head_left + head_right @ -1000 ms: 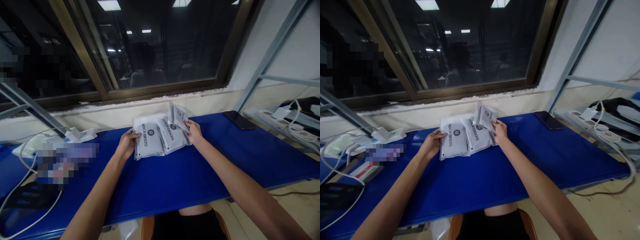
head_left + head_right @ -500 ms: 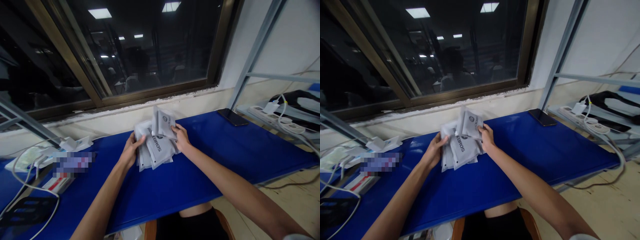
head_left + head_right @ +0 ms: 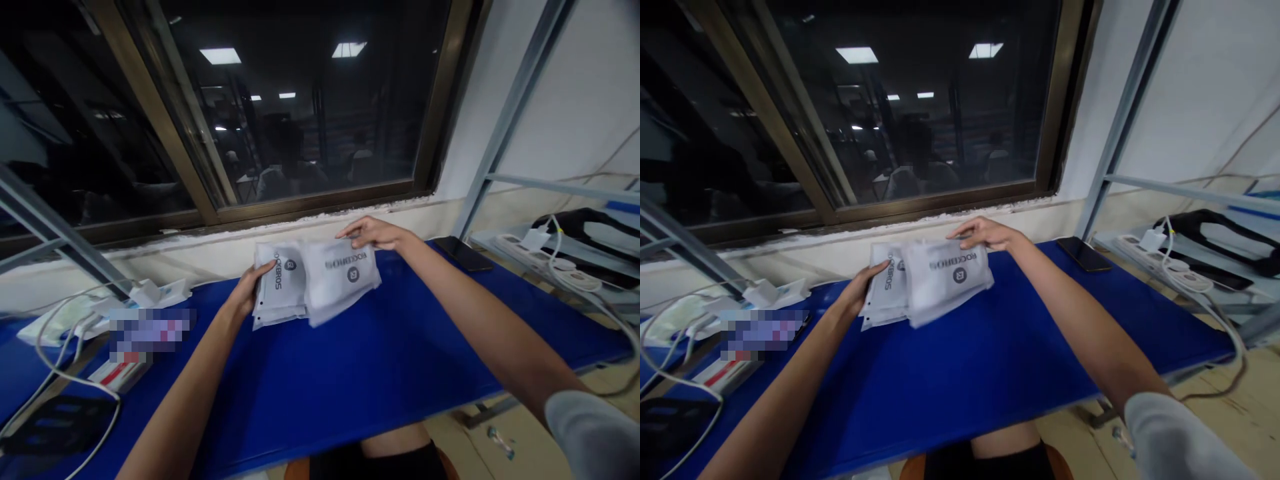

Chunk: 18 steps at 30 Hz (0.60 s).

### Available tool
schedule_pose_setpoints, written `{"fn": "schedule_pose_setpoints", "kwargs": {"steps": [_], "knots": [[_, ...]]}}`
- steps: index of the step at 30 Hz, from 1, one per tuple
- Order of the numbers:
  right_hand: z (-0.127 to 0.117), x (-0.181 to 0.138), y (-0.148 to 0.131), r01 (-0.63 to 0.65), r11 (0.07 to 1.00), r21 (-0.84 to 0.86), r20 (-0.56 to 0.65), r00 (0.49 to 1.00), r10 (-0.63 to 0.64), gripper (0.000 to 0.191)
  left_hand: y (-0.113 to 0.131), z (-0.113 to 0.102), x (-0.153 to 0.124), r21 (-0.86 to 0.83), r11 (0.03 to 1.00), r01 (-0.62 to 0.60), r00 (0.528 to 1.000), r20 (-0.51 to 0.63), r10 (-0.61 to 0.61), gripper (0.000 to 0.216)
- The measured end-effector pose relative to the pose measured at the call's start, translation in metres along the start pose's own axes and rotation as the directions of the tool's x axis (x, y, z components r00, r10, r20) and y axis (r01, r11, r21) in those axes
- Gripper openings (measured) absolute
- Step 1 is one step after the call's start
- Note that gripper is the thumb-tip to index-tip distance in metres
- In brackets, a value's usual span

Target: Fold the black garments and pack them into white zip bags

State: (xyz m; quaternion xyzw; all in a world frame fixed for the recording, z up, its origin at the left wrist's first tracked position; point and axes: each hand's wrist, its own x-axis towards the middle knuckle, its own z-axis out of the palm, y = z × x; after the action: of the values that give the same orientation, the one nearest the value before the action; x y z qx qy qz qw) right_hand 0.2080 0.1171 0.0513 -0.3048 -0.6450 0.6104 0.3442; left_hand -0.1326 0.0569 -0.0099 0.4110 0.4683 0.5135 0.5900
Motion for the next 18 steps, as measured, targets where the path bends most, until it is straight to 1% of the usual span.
{"fn": "schedule_pose_setpoints", "kwargs": {"steps": [2, 4, 5, 7, 9, 11, 13, 14, 15, 16, 17, 18], "knots": [[0.013, 0.029, -0.023, 0.022, 0.977, -0.213, 0.133, 0.991, 0.007, 0.054, -0.004, -0.002, 0.013, 0.060, 0.998, -0.019, 1.000, -0.007, 0.020, 0.044], [0.037, 0.062, -0.032, 0.099, 0.933, -0.346, 0.203, 0.979, -0.028, 0.059, -0.012, -0.002, 0.021, 0.080, 0.996, -0.041, 0.998, -0.036, 0.043, 0.046], [0.051, 0.077, -0.031, 0.125, 0.913, -0.388, 0.233, 0.972, -0.034, 0.059, -0.016, -0.003, 0.023, 0.080, 0.996, -0.041, 0.998, -0.048, 0.045, 0.046], [0.081, 0.105, -0.018, 0.205, 0.863, -0.461, 0.261, 0.961, -0.089, 0.052, -0.019, -0.004, 0.023, 0.055, 0.998, -0.018, 0.999, -0.049, 0.021, 0.048], [0.111, 0.125, 0.000, 0.293, 0.751, -0.592, 0.278, 0.949, -0.151, 0.046, -0.016, -0.007, 0.020, 0.008, 1.000, 0.026, 0.999, -0.020, -0.026, 0.058], [0.136, 0.136, 0.017, 0.322, 0.608, -0.726, 0.267, 0.946, -0.183, 0.048, -0.010, -0.009, 0.014, -0.017, 0.998, 0.068, 0.997, 0.022, -0.068, 0.068], [0.152, 0.138, 0.027, 0.300, 0.494, -0.816, 0.203, 0.949, -0.241, 0.055, -0.004, -0.010, 0.007, 0.031, 0.996, 0.079, 0.996, 0.032, -0.080, 0.063], [0.155, 0.136, 0.030, 0.277, 0.459, -0.844, 0.149, 0.944, -0.296, 0.058, -0.001, -0.010, 0.004, 0.066, 0.994, 0.083, 0.996, 0.021, -0.084, 0.059], [0.155, 0.130, 0.032, 0.241, 0.448, -0.861, 0.073, 0.930, -0.360, 0.058, 0.001, -0.010, 0.002, 0.099, 0.991, 0.092, 0.996, -0.001, -0.093, 0.056], [0.151, 0.122, 0.033, 0.188, 0.465, -0.865, -0.026, 0.909, -0.416, 0.055, 0.002, -0.010, 0.000, 0.127, 0.986, 0.111, 0.994, -0.026, -0.109, 0.056], [0.143, 0.112, 0.035, 0.119, 0.511, -0.851, -0.147, 0.880, -0.451, 0.052, 0.004, -0.009, -0.002, 0.143, 0.980, 0.139, 0.990, -0.051, -0.133, 0.055], [0.134, 0.100, 0.038, 0.041, 0.587, -0.809, -0.283, 0.847, -0.450, 0.049, 0.005, -0.009, -0.003, 0.149, 0.974, 0.173, 0.984, -0.066, -0.165, 0.055]]}}
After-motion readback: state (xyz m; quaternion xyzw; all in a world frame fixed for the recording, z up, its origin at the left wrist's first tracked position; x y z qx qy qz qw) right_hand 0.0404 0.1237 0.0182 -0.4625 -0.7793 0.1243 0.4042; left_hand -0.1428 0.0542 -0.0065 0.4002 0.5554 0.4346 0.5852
